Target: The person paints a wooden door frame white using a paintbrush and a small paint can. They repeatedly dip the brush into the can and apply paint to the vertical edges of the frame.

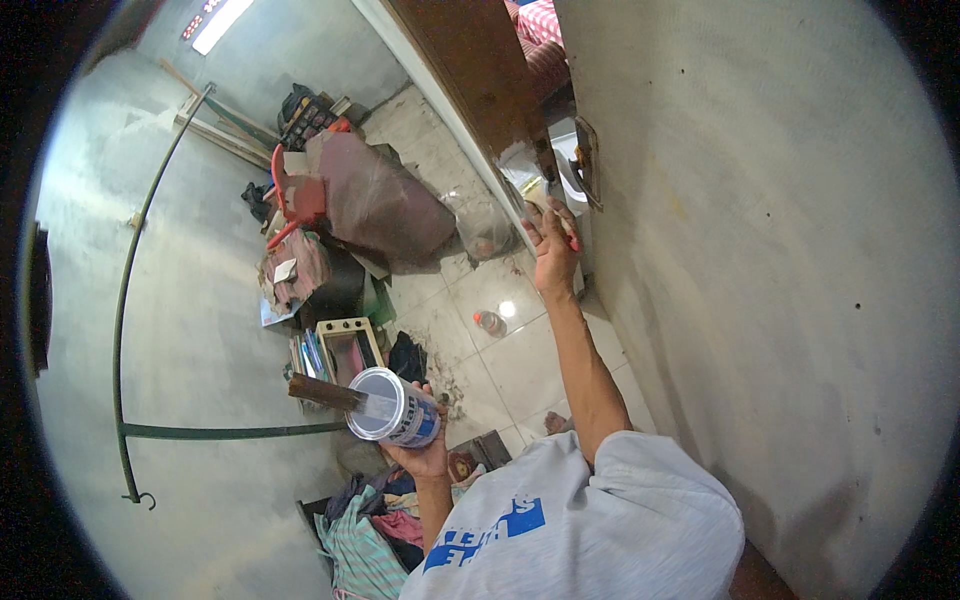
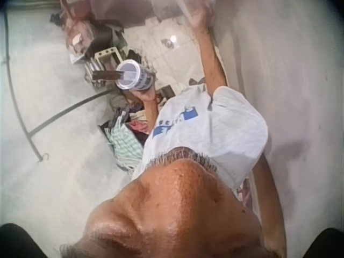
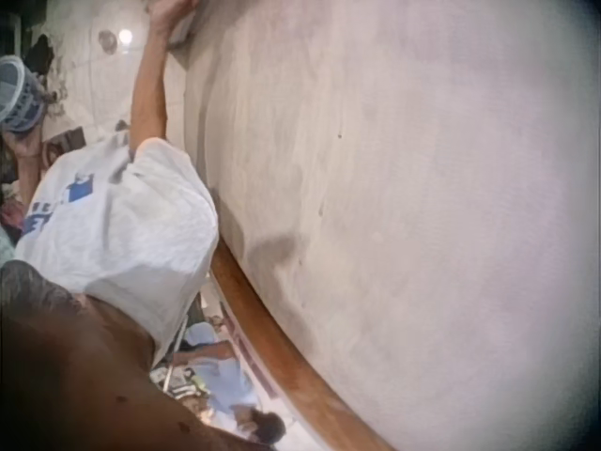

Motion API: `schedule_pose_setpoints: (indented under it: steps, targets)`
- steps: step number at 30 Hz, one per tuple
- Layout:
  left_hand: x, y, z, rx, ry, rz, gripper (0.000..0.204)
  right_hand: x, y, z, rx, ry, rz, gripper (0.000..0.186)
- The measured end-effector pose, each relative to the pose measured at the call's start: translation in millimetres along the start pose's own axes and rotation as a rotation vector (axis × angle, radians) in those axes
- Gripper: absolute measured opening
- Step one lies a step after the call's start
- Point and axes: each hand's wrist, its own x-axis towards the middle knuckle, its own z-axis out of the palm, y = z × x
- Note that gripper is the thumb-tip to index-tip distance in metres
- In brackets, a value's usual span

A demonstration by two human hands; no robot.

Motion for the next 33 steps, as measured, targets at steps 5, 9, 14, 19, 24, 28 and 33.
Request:
schedule_pose_setpoints:
  steps: [5,9,14,19,24,28,33]
  targets:
    - [0,2,4,0.05,0.02,0.03,0.092,5,72,-117,0.023,0.325,0.142,0.036]
    - [6,0,11,0.05,0.002,0.011,0.093,14,108,-176,-0.159,0.546,0.211,0.033]
    - [3,3,7,0.038,-0.022,-0.001,0.091,19,97,-113,-0.22,0.403,0.166,0.029]
    - [0,2,-6,-0.001,0.018,0.016,0.093,-6,14,-11,-0.095,0.032,0.017,0.034]
    - [2,5,-7,0.054,0.027,0.009,0.093,8,51,-91,-0.012,0.124,0.077,0.036]
    - [9,9,-5,0.122,0.029,-0.003,0.092,8,103,-200,-0.124,0.518,0.233,0.037]
    - [20,9,5,0.007,-0.047,-0.077,0.086,41,107,-201,-0.304,0.578,0.166,0.034]
